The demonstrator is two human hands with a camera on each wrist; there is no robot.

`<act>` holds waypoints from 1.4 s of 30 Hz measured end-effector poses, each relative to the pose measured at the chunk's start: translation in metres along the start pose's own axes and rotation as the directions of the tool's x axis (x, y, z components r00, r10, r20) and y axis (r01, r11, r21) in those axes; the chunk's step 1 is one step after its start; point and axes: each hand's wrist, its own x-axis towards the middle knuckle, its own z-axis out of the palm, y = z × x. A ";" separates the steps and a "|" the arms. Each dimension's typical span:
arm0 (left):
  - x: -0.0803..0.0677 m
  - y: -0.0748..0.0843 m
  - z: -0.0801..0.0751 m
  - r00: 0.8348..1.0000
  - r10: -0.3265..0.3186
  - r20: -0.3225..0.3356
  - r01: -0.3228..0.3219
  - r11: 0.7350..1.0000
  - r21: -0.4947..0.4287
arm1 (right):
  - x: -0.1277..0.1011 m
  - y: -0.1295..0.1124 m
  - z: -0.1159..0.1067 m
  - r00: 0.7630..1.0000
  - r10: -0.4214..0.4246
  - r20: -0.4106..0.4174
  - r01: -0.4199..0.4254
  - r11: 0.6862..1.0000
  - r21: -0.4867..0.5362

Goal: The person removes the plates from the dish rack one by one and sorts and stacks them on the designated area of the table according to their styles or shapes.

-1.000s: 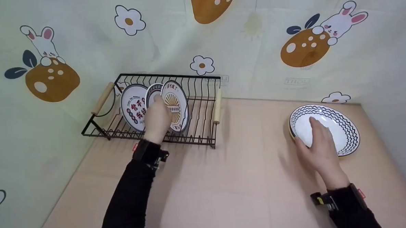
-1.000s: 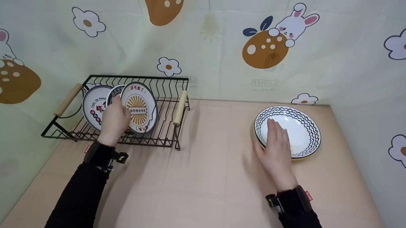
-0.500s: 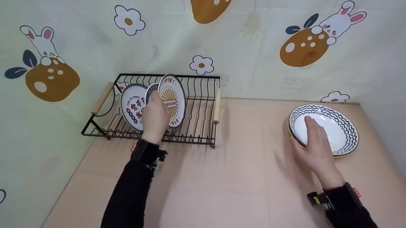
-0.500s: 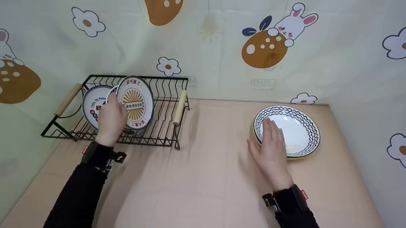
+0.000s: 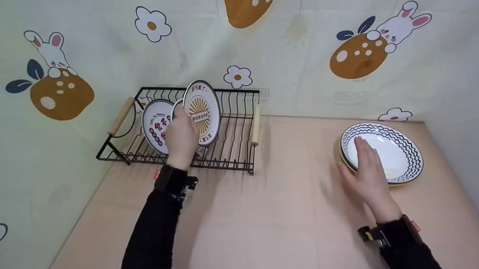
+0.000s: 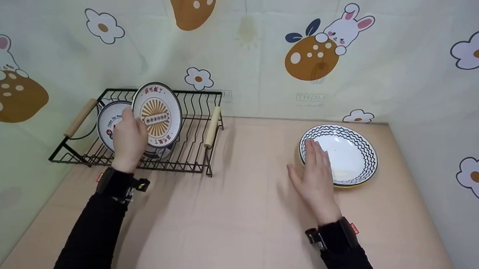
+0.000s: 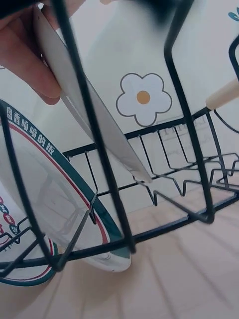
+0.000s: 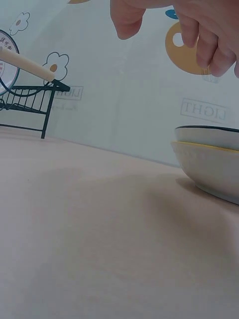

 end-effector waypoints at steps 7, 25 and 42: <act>-0.001 0.001 -0.001 0.998 -0.014 -0.057 0.011 0.999 -0.052 | 0.001 -0.003 0.003 1.000 -0.004 0.002 0.004 1.000 0.024; -0.001 0.015 -0.016 0.990 -0.079 -0.113 0.048 0.966 -0.254 | 0.005 -0.014 0.014 1.000 0.011 0.002 -0.011 0.998 0.065; -0.006 0.026 -0.025 0.978 -0.132 -0.160 0.044 0.886 -0.461 | 0.005 -0.019 0.019 0.999 0.039 0.032 -0.043 0.993 0.113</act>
